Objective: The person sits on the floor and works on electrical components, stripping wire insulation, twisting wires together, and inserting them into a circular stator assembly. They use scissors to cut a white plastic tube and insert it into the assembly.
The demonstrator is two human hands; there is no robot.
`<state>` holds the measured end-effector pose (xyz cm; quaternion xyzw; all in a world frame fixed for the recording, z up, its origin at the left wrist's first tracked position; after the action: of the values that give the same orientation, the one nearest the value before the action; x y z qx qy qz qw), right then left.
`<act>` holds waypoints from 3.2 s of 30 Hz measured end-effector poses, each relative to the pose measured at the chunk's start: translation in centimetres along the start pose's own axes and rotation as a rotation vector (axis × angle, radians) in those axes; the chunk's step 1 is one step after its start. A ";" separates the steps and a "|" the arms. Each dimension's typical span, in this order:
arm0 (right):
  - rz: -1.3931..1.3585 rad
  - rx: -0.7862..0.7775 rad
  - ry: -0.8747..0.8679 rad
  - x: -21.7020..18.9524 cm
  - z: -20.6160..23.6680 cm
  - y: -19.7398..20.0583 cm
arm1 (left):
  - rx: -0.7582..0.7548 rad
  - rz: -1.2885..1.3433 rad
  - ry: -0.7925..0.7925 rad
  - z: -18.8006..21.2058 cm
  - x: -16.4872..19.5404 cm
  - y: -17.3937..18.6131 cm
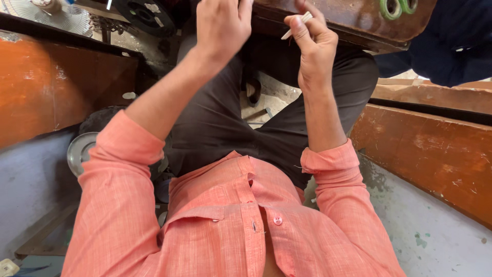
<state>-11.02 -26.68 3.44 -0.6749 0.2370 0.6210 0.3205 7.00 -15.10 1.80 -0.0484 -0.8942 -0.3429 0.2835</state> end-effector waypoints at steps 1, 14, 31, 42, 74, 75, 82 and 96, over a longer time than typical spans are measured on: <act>-0.048 -0.041 -0.022 -0.1 0.0 -0.3 | -0.001 0.041 0.006 0.7 1.2 0.7; -0.130 -0.144 -0.169 -4.6 4.6 -0.5 | -0.187 0.262 -0.127 2.8 8.4 7.0; -0.009 0.009 -0.069 -11.7 11.2 2.1 | -0.345 0.484 -0.550 -2.4 12.1 5.1; -0.210 0.335 0.217 -10.4 11.4 3.4 | -0.293 0.826 -0.246 -2.2 14.2 5.6; 0.092 0.328 0.223 -11.0 9.2 1.8 | -0.365 0.828 -0.128 -1.6 14.1 4.5; 0.099 0.327 0.221 -11.0 9.2 1.8 | -0.363 0.835 -0.124 -1.6 14.1 4.4; 0.077 0.336 0.200 -10.6 9.2 1.8 | -0.351 0.898 -0.095 -1.5 14.0 3.9; 0.024 0.374 0.226 -9.7 9.2 1.7 | -0.380 0.969 0.011 -1.5 13.8 3.3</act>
<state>-19.69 -21.91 12.60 -0.6663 0.3904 0.4902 0.4040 -2.90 -15.00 12.13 -0.5056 -0.6897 -0.3290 0.4006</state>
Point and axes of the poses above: each hand's wrist, its own z-axis away from the middle knuckle, its own y-axis out of the back of the hand, x = y × z, the point moved 3 cm from there along -z, towards the middle knuckle, and after that the axes turned 2 degrees about -y, right-handed, at the moved point
